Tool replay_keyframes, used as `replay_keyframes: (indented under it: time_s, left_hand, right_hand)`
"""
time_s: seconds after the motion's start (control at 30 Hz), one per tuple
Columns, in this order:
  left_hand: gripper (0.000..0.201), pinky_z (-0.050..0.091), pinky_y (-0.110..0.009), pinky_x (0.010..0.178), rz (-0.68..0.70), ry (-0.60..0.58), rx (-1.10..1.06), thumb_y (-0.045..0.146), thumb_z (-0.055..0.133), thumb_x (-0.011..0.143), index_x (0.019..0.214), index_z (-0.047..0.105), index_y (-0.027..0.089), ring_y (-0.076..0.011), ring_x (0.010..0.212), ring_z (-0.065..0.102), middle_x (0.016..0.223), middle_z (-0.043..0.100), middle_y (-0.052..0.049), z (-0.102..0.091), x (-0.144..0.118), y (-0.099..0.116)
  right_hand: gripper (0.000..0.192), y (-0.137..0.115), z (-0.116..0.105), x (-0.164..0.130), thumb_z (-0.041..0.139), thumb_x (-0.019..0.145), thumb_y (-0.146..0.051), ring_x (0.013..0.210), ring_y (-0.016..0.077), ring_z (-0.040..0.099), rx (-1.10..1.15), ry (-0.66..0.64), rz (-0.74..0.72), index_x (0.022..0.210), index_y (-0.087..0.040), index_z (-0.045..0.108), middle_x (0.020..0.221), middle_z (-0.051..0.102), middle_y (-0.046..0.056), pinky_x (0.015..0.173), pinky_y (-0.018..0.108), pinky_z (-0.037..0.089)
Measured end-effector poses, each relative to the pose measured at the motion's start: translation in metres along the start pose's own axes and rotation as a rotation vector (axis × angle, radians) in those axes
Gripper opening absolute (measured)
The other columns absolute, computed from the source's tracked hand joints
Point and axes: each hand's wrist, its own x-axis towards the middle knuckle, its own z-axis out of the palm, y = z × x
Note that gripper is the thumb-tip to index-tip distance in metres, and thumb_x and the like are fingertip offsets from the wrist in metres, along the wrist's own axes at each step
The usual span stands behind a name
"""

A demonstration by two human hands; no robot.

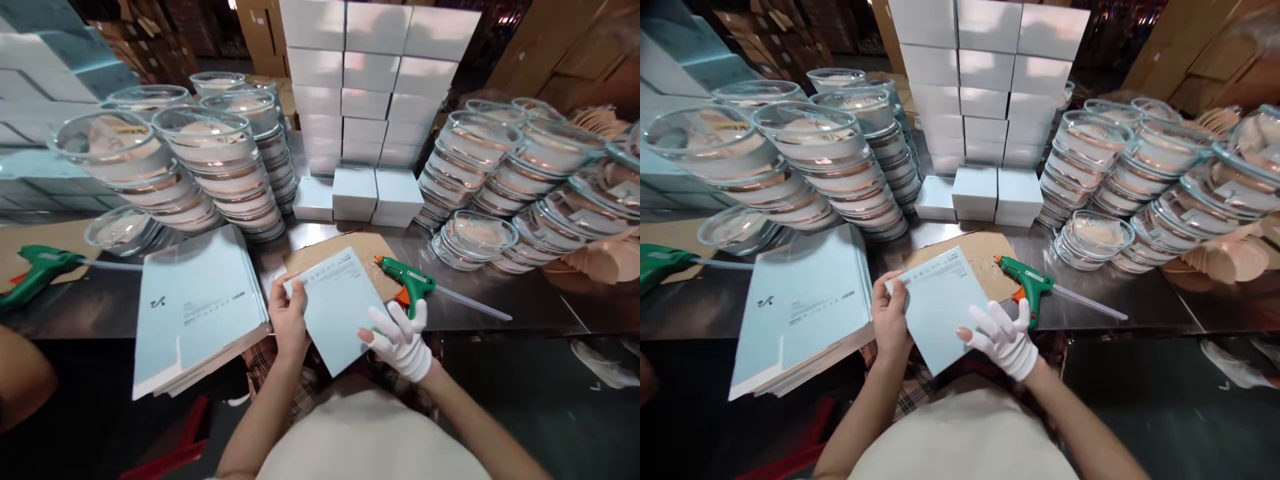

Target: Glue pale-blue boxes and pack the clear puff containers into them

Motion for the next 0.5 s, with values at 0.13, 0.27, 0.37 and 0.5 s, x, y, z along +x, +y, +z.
replay_keyframes:
  time_s: [0.13, 0.27, 0.37, 0.5]
  left_hand:
    - [0.088, 0.059, -0.027, 0.077, 0.049, -0.109, -0.073, 0.082, 0.071, 0.080, 0.149, 0.048, 0.033, -0.0206, 0.098, 0.073, 0.119, 0.069, -0.009, 0.006, 0.025, 0.012]
    - [0.123, 0.056, -0.040, 0.108, 0.156, -0.200, -0.004, 0.088, 0.071, 0.072, 0.167, 0.011, 0.038, -0.0308, 0.145, 0.055, 0.163, 0.042, -0.019, -0.001, 0.031, 0.020]
    - [0.125, 0.048, -0.051, 0.118, 0.323, -0.168, 0.049, 0.090, 0.068, 0.073, 0.168, 0.006, 0.039, -0.0366, 0.161, 0.033, 0.174, 0.022, -0.019, -0.016, 0.020, 0.025]
    - [0.111, 0.046, -0.060, 0.118, 0.540, -0.076, 0.160, 0.072, 0.081, 0.078, 0.165, 0.018, 0.042, -0.0387, 0.161, 0.030, 0.171, 0.026, -0.018, -0.046, 0.003, 0.039]
  right_hand:
    - [0.029, 0.033, 0.019, 0.046, 0.070, 0.096, -0.034, 0.125, 0.0254, 0.069, 0.050, -0.194, -0.260, 0.124, -0.032, 0.064, 0.129, 0.075, 0.002, 0.130, 0.066, 0.017]
    - [0.060, 0.061, 0.041, 0.108, 0.069, 0.088, -0.063, 0.129, 0.0328, 0.066, 0.194, -0.246, -0.241, 0.130, -0.022, 0.061, 0.134, 0.070, 0.014, 0.125, 0.061, 0.035]
    - [0.070, 0.065, 0.063, 0.174, 0.066, 0.089, -0.058, 0.138, 0.0382, 0.057, 0.040, -0.225, -0.023, 0.142, -0.013, 0.054, 0.145, 0.061, 0.022, 0.127, 0.056, 0.033]
    - [0.079, 0.076, 0.107, 0.275, 0.062, 0.094, -0.046, 0.146, 0.0462, 0.041, -0.170, -0.258, 0.238, 0.152, 0.002, 0.041, 0.158, 0.043, 0.031, 0.121, 0.055, 0.034]
